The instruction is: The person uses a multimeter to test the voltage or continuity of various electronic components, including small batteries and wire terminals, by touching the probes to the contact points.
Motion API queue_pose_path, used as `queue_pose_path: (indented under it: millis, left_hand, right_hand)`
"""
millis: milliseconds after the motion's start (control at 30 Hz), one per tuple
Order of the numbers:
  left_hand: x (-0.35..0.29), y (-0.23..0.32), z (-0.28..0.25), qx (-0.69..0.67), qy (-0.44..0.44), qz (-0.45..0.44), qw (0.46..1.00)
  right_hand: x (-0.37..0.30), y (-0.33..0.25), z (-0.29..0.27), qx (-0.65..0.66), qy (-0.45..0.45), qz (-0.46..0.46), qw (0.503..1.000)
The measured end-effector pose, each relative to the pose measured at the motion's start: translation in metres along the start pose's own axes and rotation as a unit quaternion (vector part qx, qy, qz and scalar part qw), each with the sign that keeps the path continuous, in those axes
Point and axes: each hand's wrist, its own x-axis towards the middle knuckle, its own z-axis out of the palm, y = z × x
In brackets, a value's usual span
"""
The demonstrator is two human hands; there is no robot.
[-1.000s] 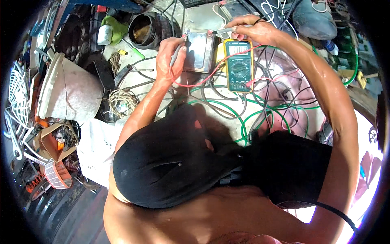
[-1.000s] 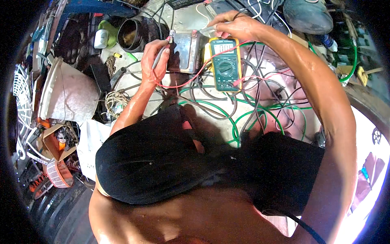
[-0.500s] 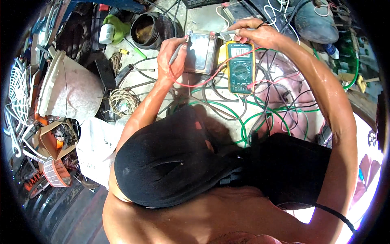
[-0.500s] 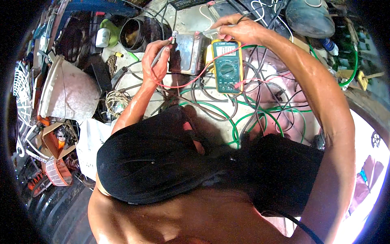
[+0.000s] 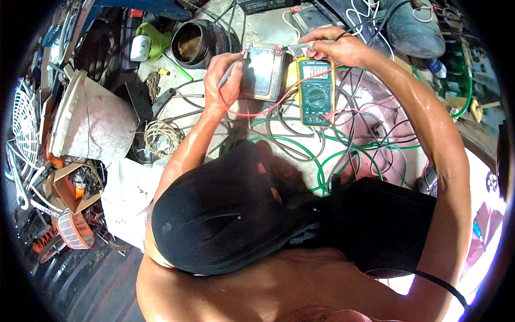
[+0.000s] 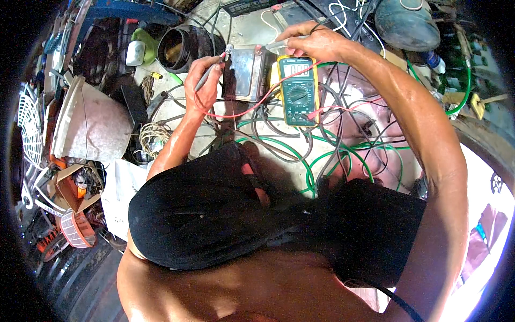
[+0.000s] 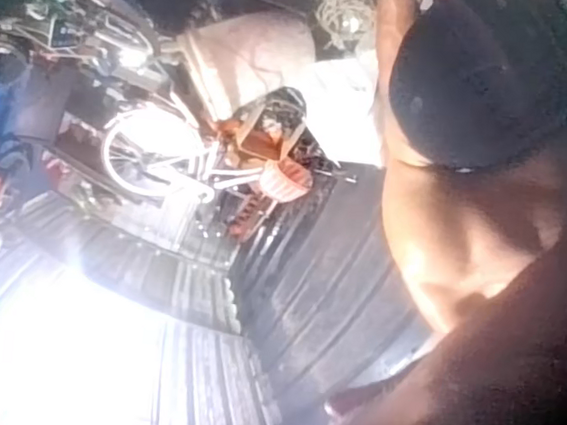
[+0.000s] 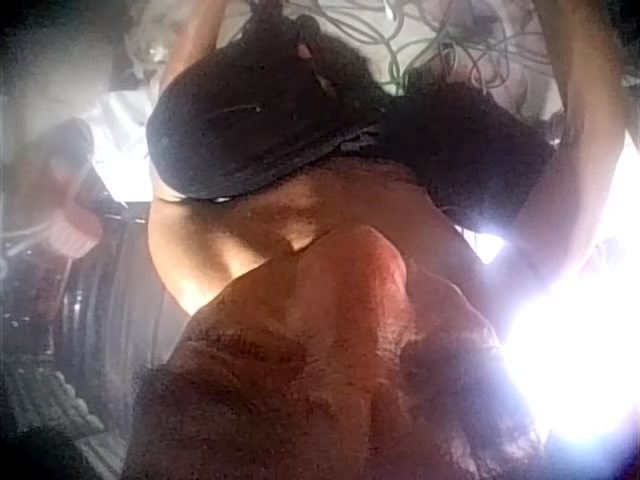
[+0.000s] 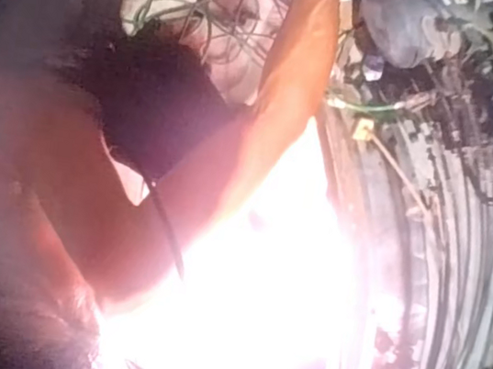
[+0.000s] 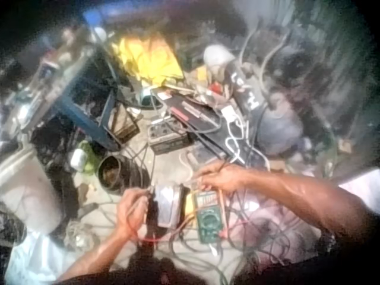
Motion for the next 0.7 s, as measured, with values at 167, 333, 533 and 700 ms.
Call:
queue_pose_path:
  millis: [167, 333, 533, 700]
  left_hand:
    - [-0.001, -0.001, 0.001, -0.02, -0.001, -0.027, 0.999]
    - [0.001, -0.001, -0.001, -0.007, -0.004, -0.025, 1.0]
    - [0.0, 0.0, -0.002, -0.01, -0.005, -0.023, 1.0]
    - [0.001, -0.007, -0.003, 0.012, -0.019, 0.002, 1.0]
  right_hand:
    - [0.001, 0.002, -0.002, -0.006, -0.011, 0.004, 1.0]
    - [0.001, 0.002, -0.001, -0.025, -0.005, -0.02, 0.999]
    - [0.002, 0.002, 0.001, -0.008, -0.008, 0.006, 1.0]
    - [-0.001, -0.01, 0.002, -0.032, -0.003, 0.016, 0.999]
